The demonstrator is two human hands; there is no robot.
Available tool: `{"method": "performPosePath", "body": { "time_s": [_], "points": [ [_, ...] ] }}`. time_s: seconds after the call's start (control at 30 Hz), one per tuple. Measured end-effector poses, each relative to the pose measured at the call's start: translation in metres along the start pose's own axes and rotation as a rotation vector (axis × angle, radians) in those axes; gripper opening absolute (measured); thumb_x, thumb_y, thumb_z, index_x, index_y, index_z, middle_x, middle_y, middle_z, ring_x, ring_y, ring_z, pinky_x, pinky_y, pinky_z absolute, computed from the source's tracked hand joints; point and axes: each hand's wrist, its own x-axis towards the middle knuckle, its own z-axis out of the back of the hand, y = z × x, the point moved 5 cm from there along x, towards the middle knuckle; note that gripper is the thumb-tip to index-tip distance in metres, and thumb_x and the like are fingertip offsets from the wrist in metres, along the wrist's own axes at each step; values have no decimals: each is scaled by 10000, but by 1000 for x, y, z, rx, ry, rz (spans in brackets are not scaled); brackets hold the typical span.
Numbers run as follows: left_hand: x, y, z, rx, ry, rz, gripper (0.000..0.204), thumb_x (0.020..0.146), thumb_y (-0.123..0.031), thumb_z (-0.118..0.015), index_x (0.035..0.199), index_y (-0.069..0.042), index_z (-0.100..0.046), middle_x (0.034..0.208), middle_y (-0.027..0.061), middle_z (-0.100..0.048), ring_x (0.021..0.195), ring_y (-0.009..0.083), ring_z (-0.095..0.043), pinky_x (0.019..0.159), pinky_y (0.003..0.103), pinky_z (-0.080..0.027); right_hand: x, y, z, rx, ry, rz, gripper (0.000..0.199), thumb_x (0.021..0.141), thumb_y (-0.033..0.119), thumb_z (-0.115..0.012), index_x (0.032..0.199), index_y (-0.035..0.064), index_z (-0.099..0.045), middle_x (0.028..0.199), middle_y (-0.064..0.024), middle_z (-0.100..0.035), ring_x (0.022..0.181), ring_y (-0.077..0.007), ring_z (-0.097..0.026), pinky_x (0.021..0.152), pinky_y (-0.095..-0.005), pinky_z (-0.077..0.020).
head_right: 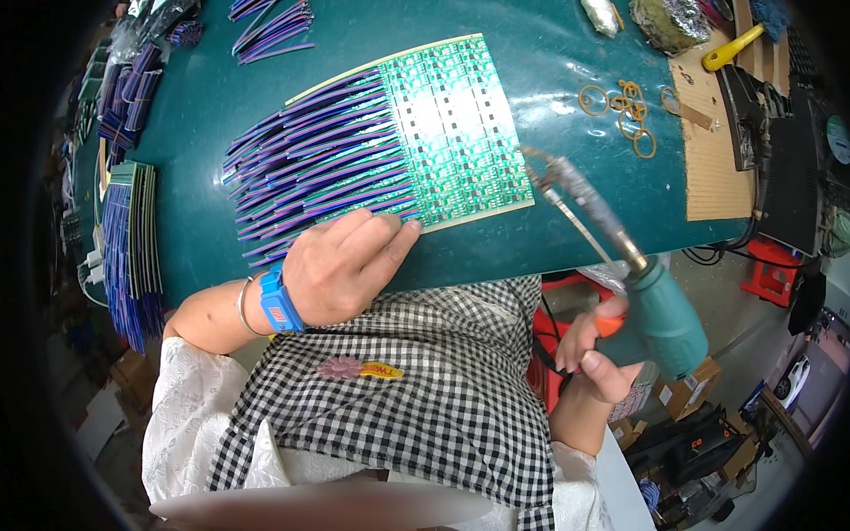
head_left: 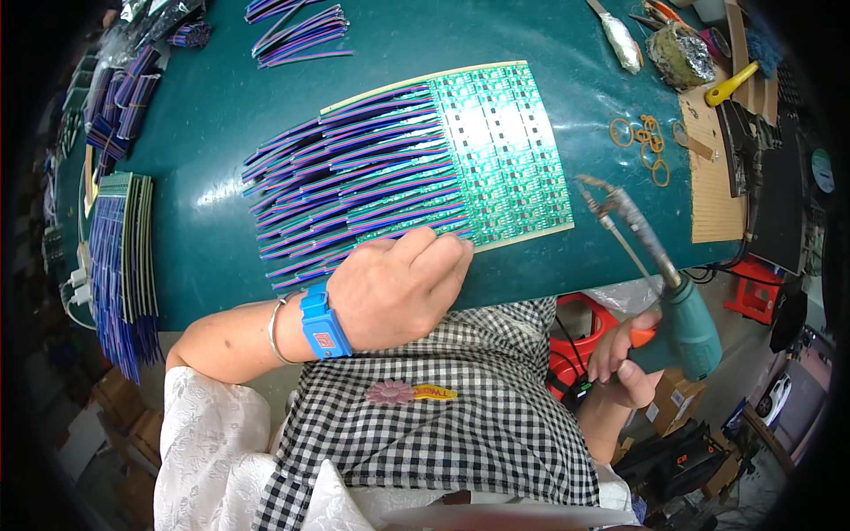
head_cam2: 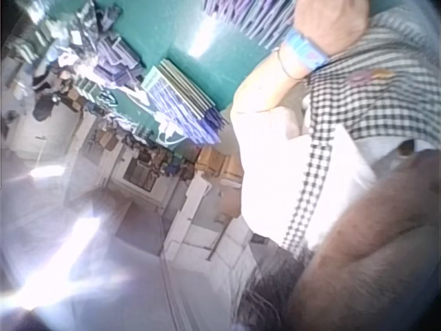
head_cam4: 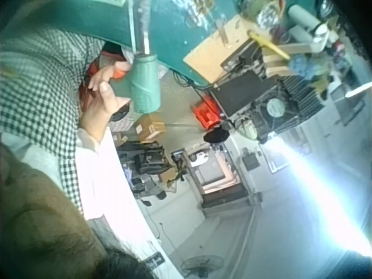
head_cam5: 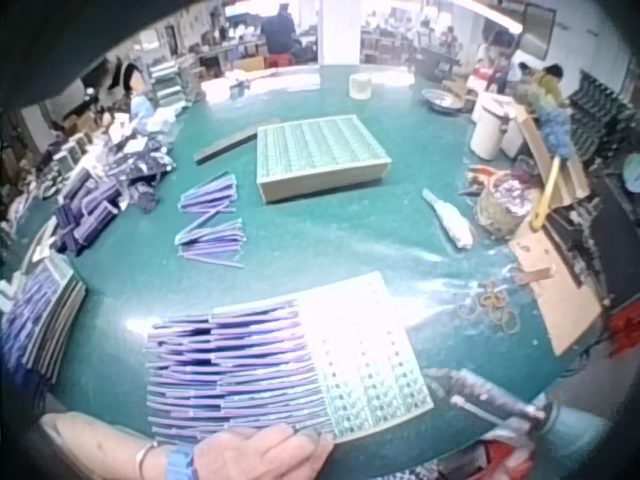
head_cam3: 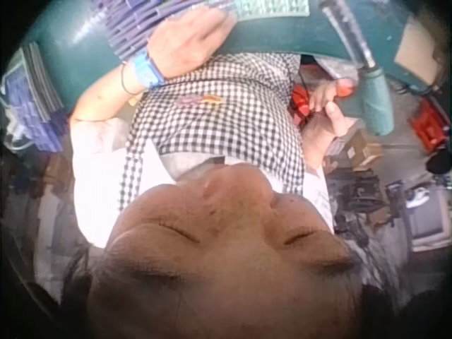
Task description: The person places ribbon wires onto a circuit board and solders them into place using a soldering tool.
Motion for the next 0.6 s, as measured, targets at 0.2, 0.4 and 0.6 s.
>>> {"method": "performPosePath", "body": {
  "time_s": [0.2,0.4,0.6],
  "points": [
    [4,0,1,-17,-9,1,419,717,-50,-634,1115,78,-655,904,100,-562,683,196,-555,507,300,-472,30,30,6,-2,-99,230,545,807,47,-605,1290,-78,-387,678,-90,-473,488,-155,-475,416,-300,-489],
    [-1,-2,2,-2,0,25,383,715,-11,-643,1093,45,-663,885,92,-583,694,210,-580,531,322,-499,78,62,4,-54,-108,469,511,817,68,-581,1287,-57,-426,709,-77,-468,496,-145,-466,434,-288,-488],
    [-4,-5,1,2,-17,5,355,719,-4,-647,1072,24,-667,882,94,-592,718,220,-603,562,332,-519,145,59,38,-277,-508,409,418,842,36,-553,1244,-57,-488,703,-46,-470,523,-145,-481,456,-294,-433]
  ]
}}
